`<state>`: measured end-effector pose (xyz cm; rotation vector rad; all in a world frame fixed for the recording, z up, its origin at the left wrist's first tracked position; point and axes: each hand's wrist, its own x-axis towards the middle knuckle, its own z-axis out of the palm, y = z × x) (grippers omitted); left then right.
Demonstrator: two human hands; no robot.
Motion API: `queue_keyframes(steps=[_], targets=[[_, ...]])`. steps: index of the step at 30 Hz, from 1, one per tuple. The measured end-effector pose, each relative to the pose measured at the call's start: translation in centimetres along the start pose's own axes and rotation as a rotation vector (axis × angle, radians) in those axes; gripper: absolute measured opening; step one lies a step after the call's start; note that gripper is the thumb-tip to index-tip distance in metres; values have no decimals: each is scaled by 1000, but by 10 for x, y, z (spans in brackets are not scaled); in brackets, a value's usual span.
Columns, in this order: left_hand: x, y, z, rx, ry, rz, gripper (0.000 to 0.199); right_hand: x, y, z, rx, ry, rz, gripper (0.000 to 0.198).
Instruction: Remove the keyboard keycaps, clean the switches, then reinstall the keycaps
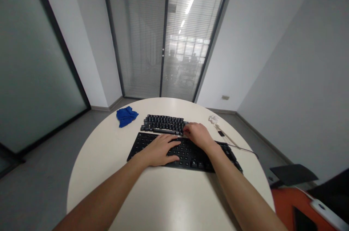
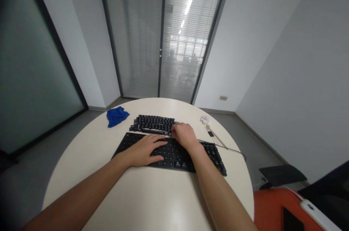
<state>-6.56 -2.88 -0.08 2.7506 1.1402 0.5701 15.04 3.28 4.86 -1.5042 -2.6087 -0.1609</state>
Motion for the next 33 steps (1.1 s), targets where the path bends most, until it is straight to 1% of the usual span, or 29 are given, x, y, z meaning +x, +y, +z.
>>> queue_keyframes(steps=[5, 9, 14, 19, 26, 28, 30, 32, 33], targets=[[1, -1, 2, 4, -6, -10, 59, 3, 3, 20, 36, 31, -25, 23], [2, -1, 2, -17, -7, -12, 58, 4, 8, 25, 76, 40, -19, 18], [3, 1, 0, -25, -13, -22, 58, 4, 11, 23, 85, 7, 15, 15], [4, 3, -1, -14, -23, -25, 58, 0, 15, 20, 46, -23, 5, 17], [6, 4, -1, -11, -30, -30, 58, -8, 19, 15, 2, -51, 16, 21], [6, 4, -1, -6, -35, -28, 58, -11, 20, 12, 7, -44, 13, 24], [6, 4, -2, -9, -37, -30, 58, -16, 22, 8, 70, -11, 15, 29], [6, 5, -2, -17, -35, -32, 57, -22, 25, 2, 222, 17, 22, 31], [6, 5, -2, -20, -34, -33, 57, -25, 26, 0, 321, 9, 21, 32]])
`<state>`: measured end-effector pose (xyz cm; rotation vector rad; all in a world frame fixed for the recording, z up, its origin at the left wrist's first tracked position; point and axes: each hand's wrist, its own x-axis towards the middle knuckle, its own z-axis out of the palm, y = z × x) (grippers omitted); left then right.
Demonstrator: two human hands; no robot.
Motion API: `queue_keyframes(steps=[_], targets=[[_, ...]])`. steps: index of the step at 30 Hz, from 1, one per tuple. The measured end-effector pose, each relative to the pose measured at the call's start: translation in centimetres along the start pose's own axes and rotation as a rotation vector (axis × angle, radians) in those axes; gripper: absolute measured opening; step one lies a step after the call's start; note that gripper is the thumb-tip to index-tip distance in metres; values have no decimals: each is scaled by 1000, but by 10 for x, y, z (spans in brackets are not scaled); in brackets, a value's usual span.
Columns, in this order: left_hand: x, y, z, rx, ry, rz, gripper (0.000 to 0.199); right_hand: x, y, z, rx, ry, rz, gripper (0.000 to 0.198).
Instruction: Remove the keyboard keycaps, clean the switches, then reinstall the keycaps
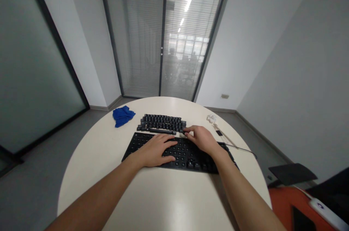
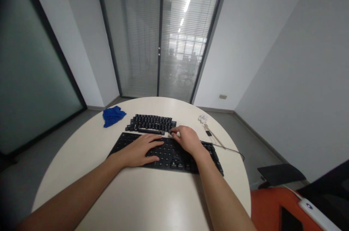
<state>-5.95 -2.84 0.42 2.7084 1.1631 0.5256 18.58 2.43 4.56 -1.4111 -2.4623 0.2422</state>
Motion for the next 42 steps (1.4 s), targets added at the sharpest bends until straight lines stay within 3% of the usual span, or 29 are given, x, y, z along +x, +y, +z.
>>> queue_keyframes(steps=[4, 8, 18, 33, 42], targets=[[0, 0, 0, 2, -7, -3, 58, -11, 3, -10, 380, -171, -26, 36], [0, -1, 1, -5, 0, 0, 58, -17, 5, -11, 562, -348, -43, 38], [2, -2, 5, -23, 7, 3, 58, -27, -16, -18, 403, -563, -97, 31], [2, -4, 7, -22, 9, 4, 57, -32, -32, -21, 181, -510, -177, 24], [1, -3, 5, 5, -5, 2, 58, -32, -37, -23, 165, -507, -164, 23]])
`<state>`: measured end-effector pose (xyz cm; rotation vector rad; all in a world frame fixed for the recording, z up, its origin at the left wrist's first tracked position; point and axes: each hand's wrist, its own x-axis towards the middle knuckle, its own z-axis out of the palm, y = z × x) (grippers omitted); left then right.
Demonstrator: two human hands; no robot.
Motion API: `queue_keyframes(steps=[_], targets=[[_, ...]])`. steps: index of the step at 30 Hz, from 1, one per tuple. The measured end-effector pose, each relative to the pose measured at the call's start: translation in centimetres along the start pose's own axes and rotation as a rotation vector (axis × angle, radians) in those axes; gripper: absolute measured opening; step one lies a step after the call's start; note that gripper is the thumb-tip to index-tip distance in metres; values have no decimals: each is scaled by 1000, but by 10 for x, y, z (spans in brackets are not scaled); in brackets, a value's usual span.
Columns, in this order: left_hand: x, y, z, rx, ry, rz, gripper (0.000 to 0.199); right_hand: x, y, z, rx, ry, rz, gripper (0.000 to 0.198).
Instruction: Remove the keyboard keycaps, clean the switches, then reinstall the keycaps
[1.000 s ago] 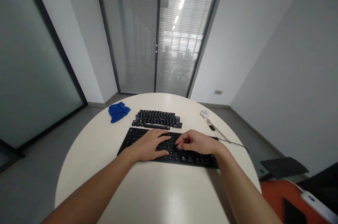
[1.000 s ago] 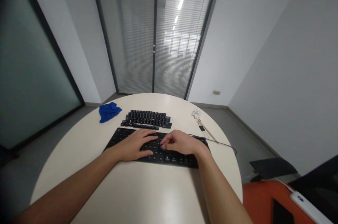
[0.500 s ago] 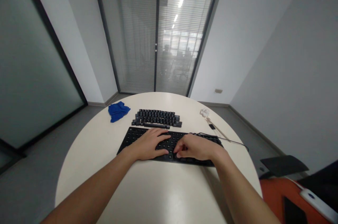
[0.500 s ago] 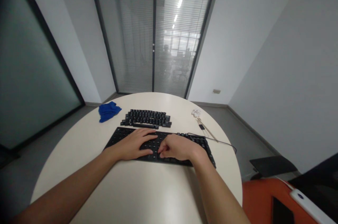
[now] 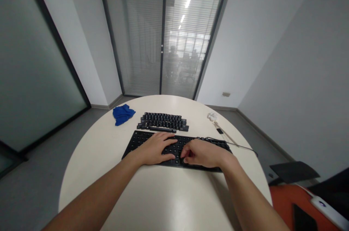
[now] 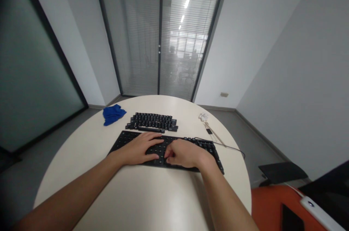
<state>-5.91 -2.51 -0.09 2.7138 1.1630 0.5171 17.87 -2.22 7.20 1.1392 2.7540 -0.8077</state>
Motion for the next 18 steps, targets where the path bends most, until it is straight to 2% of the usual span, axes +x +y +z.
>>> queue_keyframes(steps=[9, 18], targets=[[-1, -1, 1, -10, 4, 1, 58, 1, 0, 1, 3, 14, 23, 21], [-2, -2, 1, -25, 21, 7, 57, 1, -14, 2, -127, 61, 14, 15]])
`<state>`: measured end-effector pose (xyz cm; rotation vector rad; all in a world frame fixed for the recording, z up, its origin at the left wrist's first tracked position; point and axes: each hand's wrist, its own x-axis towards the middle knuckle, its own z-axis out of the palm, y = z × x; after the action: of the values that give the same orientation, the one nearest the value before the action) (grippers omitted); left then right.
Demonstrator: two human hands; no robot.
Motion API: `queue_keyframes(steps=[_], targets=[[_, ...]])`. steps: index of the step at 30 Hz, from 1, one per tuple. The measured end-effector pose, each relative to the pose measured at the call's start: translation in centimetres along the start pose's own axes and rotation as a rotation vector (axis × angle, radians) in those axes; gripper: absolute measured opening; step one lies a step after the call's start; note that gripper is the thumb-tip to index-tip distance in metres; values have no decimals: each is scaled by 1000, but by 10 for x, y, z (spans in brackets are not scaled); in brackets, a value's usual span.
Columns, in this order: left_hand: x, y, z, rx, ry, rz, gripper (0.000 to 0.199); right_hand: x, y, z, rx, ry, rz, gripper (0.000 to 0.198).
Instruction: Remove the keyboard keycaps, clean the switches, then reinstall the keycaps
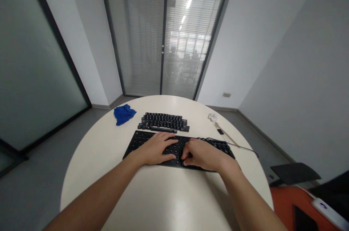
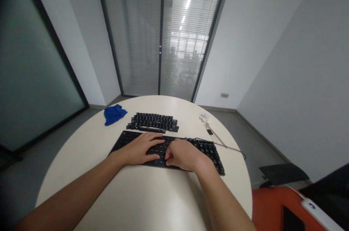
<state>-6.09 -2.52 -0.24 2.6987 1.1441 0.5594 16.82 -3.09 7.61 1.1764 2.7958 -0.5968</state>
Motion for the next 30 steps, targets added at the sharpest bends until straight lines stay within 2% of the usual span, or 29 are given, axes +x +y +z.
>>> queue_keyframes(steps=[5, 11, 14, 18, 20, 23, 24, 26, 30], targets=[[0, 2, -2, 1, 5, 2, 57, 3, -11, 2, -59, 2, 121, 19], [0, 3, -2, 1, 15, 2, 56, 7, -15, 7, -101, -4, 145, 21], [0, 3, -3, 3, 5, -8, 57, 5, -8, 6, -33, 1, 104, 19], [-1, 3, -3, 4, 3, -7, 57, 9, 11, 9, 114, -36, -24, 12], [-1, 2, -3, -4, 12, 10, 57, 17, 20, 14, 122, 76, -28, 18], [-2, -2, -4, -39, 28, 45, 58, 33, 27, 23, -1, 465, -18, 24], [-3, -4, -5, -56, 31, 53, 57, 38, 29, 27, -38, 543, -18, 26], [-4, -8, -8, -83, 32, 52, 52, 46, 31, 34, -79, 594, -22, 29], [-6, -11, -16, -89, 28, 4, 41, 51, 37, 45, -114, 547, -3, 37]])
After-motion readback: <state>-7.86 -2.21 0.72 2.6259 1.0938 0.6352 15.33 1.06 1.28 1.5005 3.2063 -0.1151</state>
